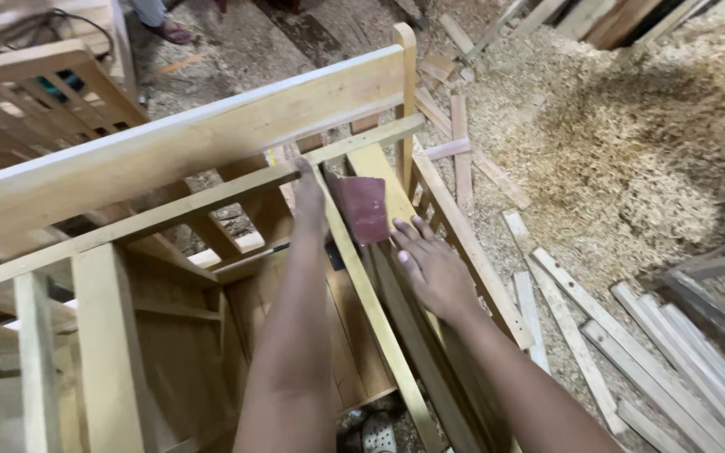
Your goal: The person sands the wooden rails and slats of an unfinished furniture frame using a pink sanding block, steadying the frame with the other hand. They periodically wipe dust off the sanded surfaces with a cloth or paper and continue sanding different rails and edges of the frame.
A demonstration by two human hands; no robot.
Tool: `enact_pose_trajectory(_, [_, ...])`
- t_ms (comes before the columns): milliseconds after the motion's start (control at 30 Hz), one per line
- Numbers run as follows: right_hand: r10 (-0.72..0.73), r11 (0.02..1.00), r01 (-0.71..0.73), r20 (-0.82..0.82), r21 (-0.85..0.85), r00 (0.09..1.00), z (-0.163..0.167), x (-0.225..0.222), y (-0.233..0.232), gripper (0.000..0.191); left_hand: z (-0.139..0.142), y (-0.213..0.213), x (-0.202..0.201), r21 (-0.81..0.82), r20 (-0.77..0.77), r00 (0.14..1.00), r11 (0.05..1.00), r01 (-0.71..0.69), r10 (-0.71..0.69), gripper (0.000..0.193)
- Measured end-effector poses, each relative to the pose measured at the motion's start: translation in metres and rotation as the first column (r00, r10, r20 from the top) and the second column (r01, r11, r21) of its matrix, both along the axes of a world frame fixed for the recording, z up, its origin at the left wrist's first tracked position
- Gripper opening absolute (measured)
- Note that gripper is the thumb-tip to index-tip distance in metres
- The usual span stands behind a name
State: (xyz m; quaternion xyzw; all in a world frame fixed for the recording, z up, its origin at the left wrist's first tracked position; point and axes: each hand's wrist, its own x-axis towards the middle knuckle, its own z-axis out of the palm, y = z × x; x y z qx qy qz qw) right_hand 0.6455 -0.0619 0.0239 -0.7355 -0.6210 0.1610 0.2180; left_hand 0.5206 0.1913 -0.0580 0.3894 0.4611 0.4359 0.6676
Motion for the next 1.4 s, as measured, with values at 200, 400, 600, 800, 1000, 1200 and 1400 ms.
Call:
enact_pose_trajectory(200, [-0.002, 0.999, 0.001, 0.026, 0.034, 1.000, -0.002, -0.002, 0.002, 0.050, -0.002, -0.072, -0.007, -0.185, -0.100, 0.995, 0.983, 0.010, -0.029, 0.090])
enact_pose_trajectory(400, [-0.007, 0.982, 0.034, -0.148, 0.183, 0.989, -0.005, 0.001, -0.007, 0.050, 0.003, -0.239, -0.027, -0.289, -0.190, 0.980, 0.957, 0.005, -0.062, 0.070])
enact_pose_trajectory(600, [-0.067, 0.991, 0.091, -0.218, 0.100, 0.974, -0.010, -0.006, -0.047, 0.061, 0.041, -0.392, -0.068, -0.416, 0.109, 0.978, 0.886, 0.206, -0.177, 0.069])
enact_pose_trajectory(800, [0.035, 0.989, 0.012, -0.315, 0.148, 0.949, -0.009, -0.009, -0.128, 0.061, -0.016, -0.456, -0.109, -0.481, 0.720, 0.694, 0.736, 0.476, 0.022, 0.053])
enact_pose_trajectory(1000, [-0.028, 0.989, 0.102, -0.531, 0.110, 0.847, 0.001, -0.008, -0.178, 0.040, -0.073, -0.419, -0.111, -0.529, 0.304, 0.947, 0.845, 0.073, 0.108, 0.028])
enact_pose_trajectory(1200, [-0.134, 0.989, 0.145, -0.338, 0.010, 0.932, 0.011, -0.031, -0.215, 0.037, -0.034, -0.390, -0.122, -0.537, 0.283, 0.899, 0.832, -0.140, 0.334, 0.019])
enact_pose_trajectory(1400, [-0.036, 0.993, 0.039, -0.033, 0.108, 0.999, 0.014, -0.040, -0.237, 0.037, 0.009, -0.383, -0.127, -0.518, 0.606, 0.774, 0.829, 0.210, 0.183, 0.045])
